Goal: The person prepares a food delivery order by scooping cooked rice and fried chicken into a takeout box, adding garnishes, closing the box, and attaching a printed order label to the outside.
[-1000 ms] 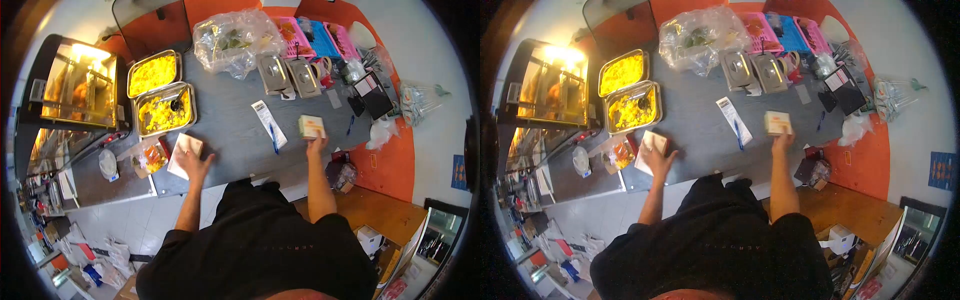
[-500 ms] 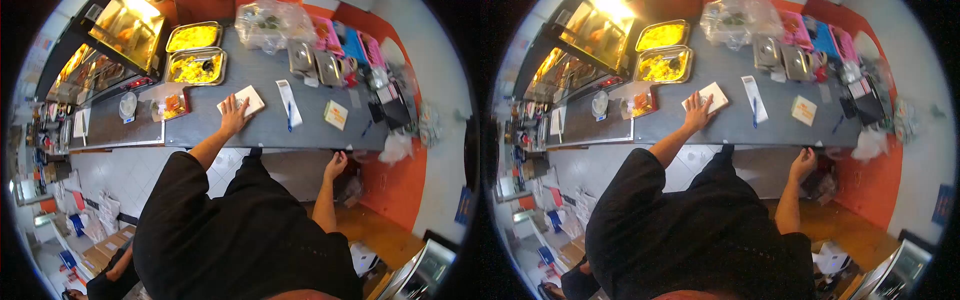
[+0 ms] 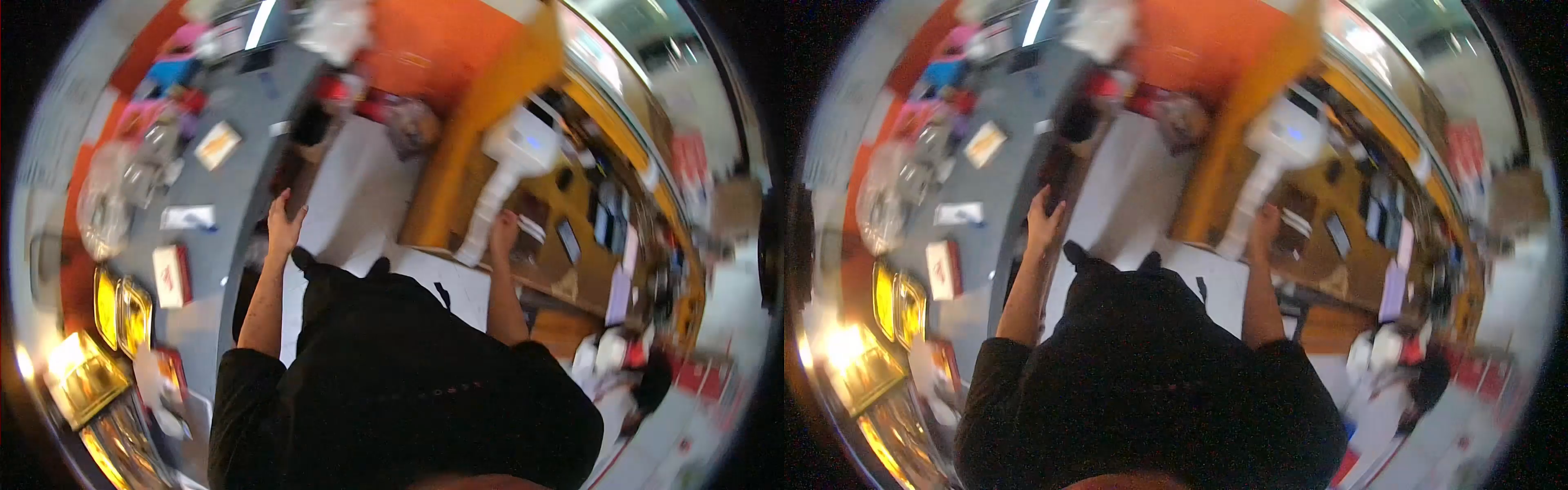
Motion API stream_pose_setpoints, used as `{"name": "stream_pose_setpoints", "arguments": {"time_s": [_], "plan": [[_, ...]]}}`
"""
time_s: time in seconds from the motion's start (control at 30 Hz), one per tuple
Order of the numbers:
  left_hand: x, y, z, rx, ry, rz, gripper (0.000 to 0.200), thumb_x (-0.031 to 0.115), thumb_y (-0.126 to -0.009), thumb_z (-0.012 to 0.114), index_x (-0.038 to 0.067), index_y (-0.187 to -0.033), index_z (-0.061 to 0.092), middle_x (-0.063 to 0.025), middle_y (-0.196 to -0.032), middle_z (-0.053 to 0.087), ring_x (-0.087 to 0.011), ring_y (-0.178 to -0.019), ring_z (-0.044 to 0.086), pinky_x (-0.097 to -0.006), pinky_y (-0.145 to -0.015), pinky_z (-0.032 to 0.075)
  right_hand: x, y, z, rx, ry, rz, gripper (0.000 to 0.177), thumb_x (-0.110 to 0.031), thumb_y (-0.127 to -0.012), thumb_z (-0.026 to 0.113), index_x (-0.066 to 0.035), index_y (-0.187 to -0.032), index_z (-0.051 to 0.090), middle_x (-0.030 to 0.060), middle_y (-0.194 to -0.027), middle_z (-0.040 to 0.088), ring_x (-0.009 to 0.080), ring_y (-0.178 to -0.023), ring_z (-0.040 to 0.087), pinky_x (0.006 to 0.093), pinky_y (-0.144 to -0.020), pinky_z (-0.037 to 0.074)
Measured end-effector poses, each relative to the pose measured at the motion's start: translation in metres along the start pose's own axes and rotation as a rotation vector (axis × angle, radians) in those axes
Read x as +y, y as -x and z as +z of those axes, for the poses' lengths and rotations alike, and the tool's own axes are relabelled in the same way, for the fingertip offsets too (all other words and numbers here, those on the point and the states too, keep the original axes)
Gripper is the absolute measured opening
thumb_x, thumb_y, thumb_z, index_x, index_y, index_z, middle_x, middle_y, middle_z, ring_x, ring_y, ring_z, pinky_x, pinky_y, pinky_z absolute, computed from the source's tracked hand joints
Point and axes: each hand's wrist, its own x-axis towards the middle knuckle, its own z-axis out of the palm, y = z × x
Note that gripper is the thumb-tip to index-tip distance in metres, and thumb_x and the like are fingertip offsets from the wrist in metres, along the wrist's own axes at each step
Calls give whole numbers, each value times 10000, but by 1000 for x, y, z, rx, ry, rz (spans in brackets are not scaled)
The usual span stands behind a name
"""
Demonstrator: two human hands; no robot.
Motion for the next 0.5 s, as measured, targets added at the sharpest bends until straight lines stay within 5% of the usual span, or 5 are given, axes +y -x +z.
{"name": "stream_pose_setpoints", "arguments": {"time_s": [0.03,0.1,0.23,0.43,0.5], "plan": [[7,-2,40,-63,65,109,529,217,-799,746,41,-1259,552,-174,-1194,604,-341,-1087,582,-394,-938,461,33,-7,0,-92,-129,137,353,-176,-849,664,-7,-1142,565,147,-1103,601,268,-1009,589,368,-896,456],[71,1,93,-382,197,-67,532,226,-807,748,50,-1269,551,-141,-1192,618,-277,-1064,606,-389,-902,488,45,0,-4,-54,-12,-69,392,-228,-850,683,-23,-1163,568,149,-1118,598,274,-1000,582,370,-880,458],[128,8,185,-884,313,41,540,272,-847,708,25,-1291,526,-147,-1217,605,-265,-1090,596,-351,-923,481,29,9,2,-37,-99,-25,408,-204,-844,696,-23,-1183,556,151,-1154,590,267,-1013,580,361,-891,459],[191,-3,289,-1099,377,82,557,252,-876,662,-49,-1300,465,-217,-1211,585,-285,-1072,601,-371,-910,486,37,-20,11,-58,-266,132,473,-121,-872,657,-45,-1296,462,145,-1291,542,243,-1120,551,356,-888,458],[159,-16,373,-1043,382,150,541,232,-888,641,-47,-1308,446,-227,-1193,593,-295,-1069,605,-375,-898,491,33,-37,14,-83,-353,84,455,-43,-872,608,-50,-1298,447,165,-1259,566,281,-1092,571,363,-911,453]]}}
